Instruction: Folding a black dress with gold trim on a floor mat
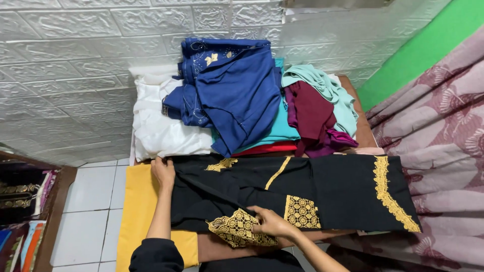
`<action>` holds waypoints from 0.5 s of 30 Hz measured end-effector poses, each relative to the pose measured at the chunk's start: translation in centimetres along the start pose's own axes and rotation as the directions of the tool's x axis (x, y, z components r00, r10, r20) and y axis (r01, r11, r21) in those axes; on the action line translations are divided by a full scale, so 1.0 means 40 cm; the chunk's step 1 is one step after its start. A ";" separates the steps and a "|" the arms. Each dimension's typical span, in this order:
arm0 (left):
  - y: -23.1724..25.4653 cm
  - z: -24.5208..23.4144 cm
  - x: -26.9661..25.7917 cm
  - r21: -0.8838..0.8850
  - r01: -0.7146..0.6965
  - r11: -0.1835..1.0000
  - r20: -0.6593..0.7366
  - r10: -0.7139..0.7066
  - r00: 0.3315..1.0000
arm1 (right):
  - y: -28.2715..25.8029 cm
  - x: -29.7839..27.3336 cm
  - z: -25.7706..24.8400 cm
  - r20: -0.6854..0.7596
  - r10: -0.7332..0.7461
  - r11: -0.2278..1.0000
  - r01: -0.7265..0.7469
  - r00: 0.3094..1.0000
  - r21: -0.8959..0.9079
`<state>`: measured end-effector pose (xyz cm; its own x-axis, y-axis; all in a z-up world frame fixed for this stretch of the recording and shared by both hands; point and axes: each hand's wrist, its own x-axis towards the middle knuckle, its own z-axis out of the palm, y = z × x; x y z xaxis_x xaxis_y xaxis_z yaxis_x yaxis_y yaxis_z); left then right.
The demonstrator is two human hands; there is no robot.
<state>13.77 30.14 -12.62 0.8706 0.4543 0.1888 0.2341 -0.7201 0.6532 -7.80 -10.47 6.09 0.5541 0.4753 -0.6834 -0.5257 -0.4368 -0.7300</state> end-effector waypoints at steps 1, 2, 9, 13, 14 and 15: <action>0.051 -0.034 -0.026 -0.094 -0.033 0.995 -0.087 0.025 0.996 | -0.061 -0.049 0.011 -0.079 -0.100 0.983 0.086 0.992 -0.161; 0.100 -0.070 -0.052 -0.183 -0.071 0.981 -0.176 0.038 0.984 | -0.124 -0.098 0.021 -0.139 -0.207 0.933 0.152 0.968 -0.326; 0.227 -0.196 -0.181 -0.058 -0.491 0.869 0.574 0.431 0.696 | -0.202 -0.293 -0.063 -0.188 -0.452 0.817 0.320 0.872 -0.480; 0.158 -0.171 -0.160 -0.015 -0.471 0.882 0.626 0.375 0.684 | -0.155 -0.430 -0.165 -0.272 -0.684 0.709 0.704 0.676 -0.034; 0.147 -0.168 -0.158 -0.003 -0.480 0.877 0.675 0.356 0.647 | -0.130 -0.464 -0.192 -0.288 -0.768 0.556 0.819 0.572 0.142; 0.134 -0.165 -0.157 -0.002 -0.478 0.878 0.674 0.355 0.648 | -0.120 -0.475 -0.191 -0.287 -0.768 0.557 0.818 0.573 0.143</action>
<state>6.71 26.88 -5.46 0.9387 -0.3148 -0.1407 -0.2118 -0.8485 0.4849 -10.89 -23.25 22.53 0.9061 0.3886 0.1672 0.0686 0.2549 -0.9645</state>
